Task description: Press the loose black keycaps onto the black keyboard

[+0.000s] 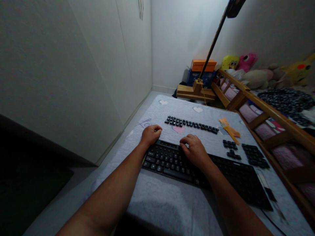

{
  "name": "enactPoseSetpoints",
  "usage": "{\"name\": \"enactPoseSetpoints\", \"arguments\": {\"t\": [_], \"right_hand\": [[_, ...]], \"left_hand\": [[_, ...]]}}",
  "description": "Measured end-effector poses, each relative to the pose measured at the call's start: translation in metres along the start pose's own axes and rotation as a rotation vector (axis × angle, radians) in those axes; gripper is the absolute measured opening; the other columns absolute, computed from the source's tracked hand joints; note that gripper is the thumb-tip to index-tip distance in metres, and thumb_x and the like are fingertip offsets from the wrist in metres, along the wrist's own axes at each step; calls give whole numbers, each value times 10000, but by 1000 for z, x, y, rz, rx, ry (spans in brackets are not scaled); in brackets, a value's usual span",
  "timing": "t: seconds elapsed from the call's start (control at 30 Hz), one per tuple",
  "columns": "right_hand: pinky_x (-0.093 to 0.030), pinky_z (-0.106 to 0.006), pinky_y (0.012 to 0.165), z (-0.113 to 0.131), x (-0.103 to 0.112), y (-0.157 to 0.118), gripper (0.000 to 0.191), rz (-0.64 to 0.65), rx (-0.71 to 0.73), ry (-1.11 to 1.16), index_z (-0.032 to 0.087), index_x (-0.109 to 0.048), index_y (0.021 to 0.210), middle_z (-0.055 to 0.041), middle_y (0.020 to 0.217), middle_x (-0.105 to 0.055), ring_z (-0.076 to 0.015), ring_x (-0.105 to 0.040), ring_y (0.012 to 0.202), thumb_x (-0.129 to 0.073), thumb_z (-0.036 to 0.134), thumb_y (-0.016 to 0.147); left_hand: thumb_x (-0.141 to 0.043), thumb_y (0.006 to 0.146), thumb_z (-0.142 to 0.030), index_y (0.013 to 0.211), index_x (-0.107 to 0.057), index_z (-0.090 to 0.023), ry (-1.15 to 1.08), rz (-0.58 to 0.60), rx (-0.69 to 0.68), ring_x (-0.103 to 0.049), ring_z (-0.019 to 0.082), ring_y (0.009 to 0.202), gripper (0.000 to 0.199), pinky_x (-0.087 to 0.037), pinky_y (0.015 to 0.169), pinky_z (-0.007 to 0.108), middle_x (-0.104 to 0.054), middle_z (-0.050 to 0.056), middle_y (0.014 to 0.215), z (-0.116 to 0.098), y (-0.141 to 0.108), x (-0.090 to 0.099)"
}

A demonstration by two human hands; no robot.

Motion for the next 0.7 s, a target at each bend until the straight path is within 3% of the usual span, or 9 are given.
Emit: {"name": "enactPoseSetpoints", "arguments": {"t": [0.17,0.4,0.7], "right_hand": [[-390,-294,844,-1,-2,15,151,26,-1,3,170,-682,870,-64,905,-639,-179,-542,903,-532,181,871],[-401,-278,828,-15,-22,31,160,84,-51,47,152,-685,900,-67,915,-653,-162,-568,875,-533,175,858],[-410,-248,793,-24,-31,43,155,69,-60,4,165,-682,915,-59,912,-650,-155,-575,856,-554,150,829]], "left_hand": [[-559,770,-271,871,-748,-179,2,1,5,-669,193,829,234,-500,779,282,-748,48,872,2,0,-1],[-558,776,-277,875,-745,-179,-13,7,-1,-667,186,814,233,-496,764,272,-745,41,870,3,0,-2],[-548,784,-262,880,-744,-175,-9,18,-3,-668,175,812,235,-494,766,263,-747,37,877,2,0,-3]]}}
Point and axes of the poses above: each hand's wrist, its own y-axis towards the middle knuckle, its own x-axis out of the back of the hand, z = x × y, the point moved 7 cm from there along y, towards the middle knuckle
